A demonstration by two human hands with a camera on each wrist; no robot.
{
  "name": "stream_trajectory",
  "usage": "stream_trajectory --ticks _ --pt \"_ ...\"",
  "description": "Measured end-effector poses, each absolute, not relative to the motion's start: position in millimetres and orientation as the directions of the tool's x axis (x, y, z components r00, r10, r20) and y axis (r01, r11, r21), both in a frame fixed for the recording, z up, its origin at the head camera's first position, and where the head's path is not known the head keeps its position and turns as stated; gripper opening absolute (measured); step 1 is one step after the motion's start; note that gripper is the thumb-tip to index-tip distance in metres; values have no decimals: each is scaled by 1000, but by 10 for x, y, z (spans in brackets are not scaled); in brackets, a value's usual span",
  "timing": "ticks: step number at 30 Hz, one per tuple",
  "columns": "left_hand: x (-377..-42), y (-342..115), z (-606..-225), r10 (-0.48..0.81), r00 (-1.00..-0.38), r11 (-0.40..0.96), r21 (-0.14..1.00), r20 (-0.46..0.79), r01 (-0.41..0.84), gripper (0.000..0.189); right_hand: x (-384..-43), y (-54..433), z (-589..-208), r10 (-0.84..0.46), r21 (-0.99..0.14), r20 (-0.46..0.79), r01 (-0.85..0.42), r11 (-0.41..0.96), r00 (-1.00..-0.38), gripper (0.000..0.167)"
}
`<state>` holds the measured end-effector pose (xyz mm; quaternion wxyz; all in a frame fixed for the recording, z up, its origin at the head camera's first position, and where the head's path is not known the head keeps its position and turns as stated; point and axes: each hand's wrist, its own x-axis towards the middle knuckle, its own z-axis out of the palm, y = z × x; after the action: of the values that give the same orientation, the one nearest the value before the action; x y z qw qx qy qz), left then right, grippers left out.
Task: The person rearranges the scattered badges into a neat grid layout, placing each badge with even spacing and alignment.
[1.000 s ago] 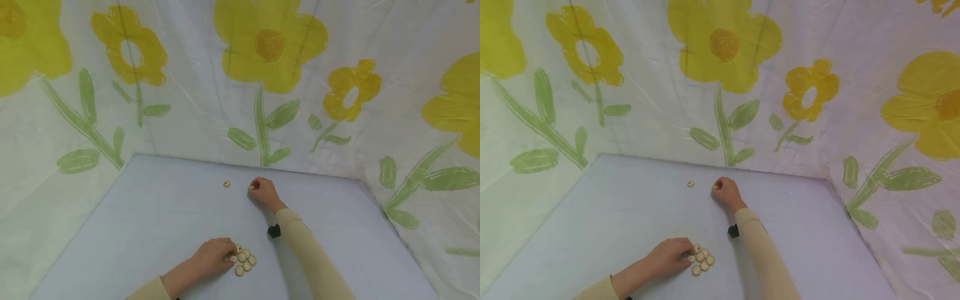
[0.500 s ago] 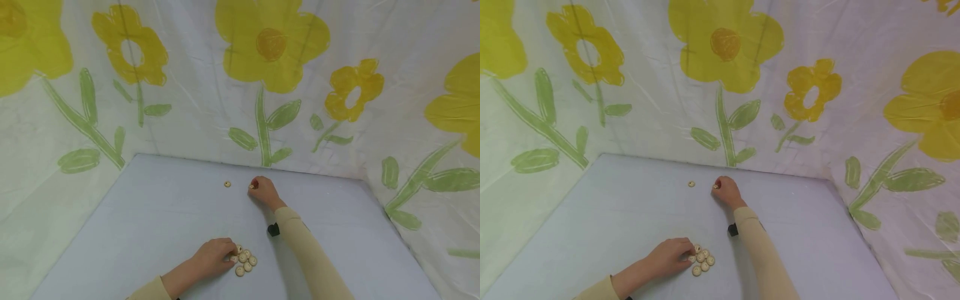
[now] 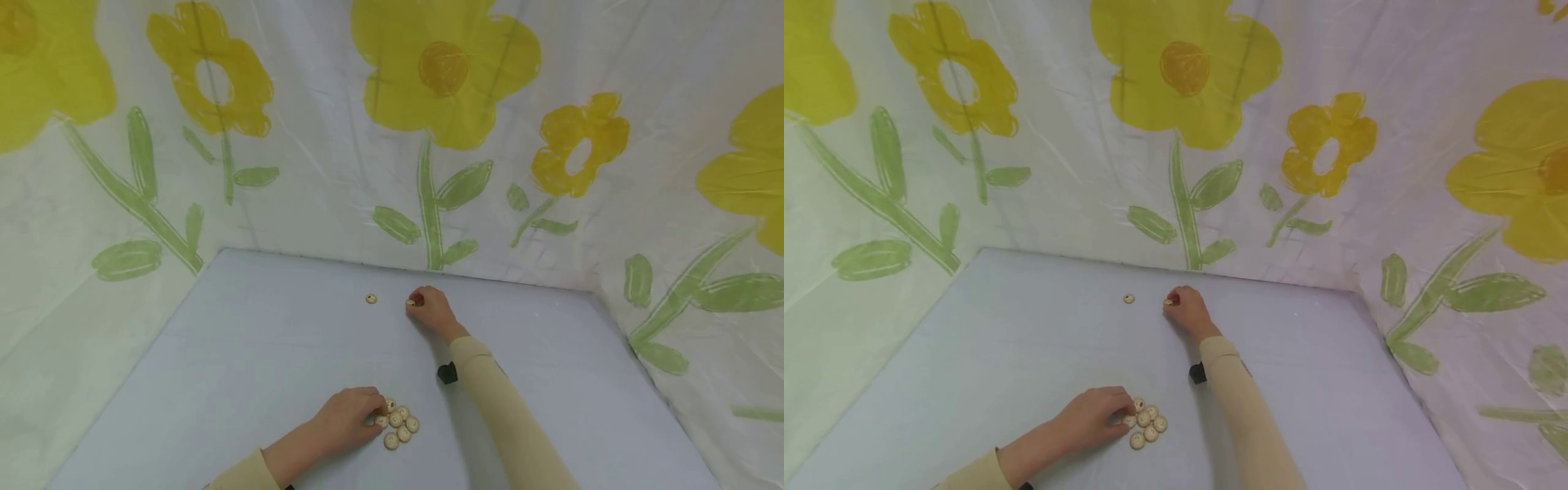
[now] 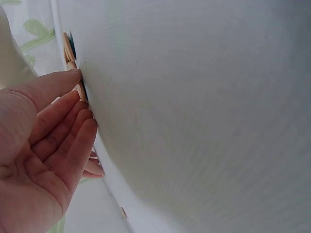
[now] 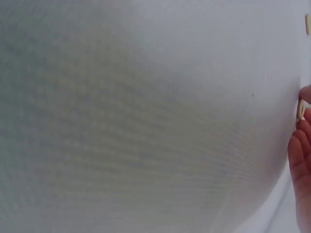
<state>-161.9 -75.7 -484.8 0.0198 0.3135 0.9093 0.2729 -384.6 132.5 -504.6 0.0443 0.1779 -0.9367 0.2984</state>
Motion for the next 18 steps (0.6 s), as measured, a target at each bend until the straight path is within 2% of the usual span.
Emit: stream_trajectory --ticks 6,10,14,18 --pt "-1608 -760 -4826 580 -803 654 510 138 559 13 -3746 1356 -4985 -284 -575 184 -337 746 -941 19" --pt "-1610 -755 -4826 585 -800 650 510 136 563 13 -3628 1424 -4965 -260 -635 213 -336 695 -942 22" --pt "-1618 -752 -4839 586 -799 651 508 137 564 13 -3540 1505 -4993 -238 -683 276 -365 633 -931 21" --pt "-1622 -755 -4849 579 -803 656 507 138 560 13 -3470 1548 -4997 -188 -731 270 -328 599 -944 20"
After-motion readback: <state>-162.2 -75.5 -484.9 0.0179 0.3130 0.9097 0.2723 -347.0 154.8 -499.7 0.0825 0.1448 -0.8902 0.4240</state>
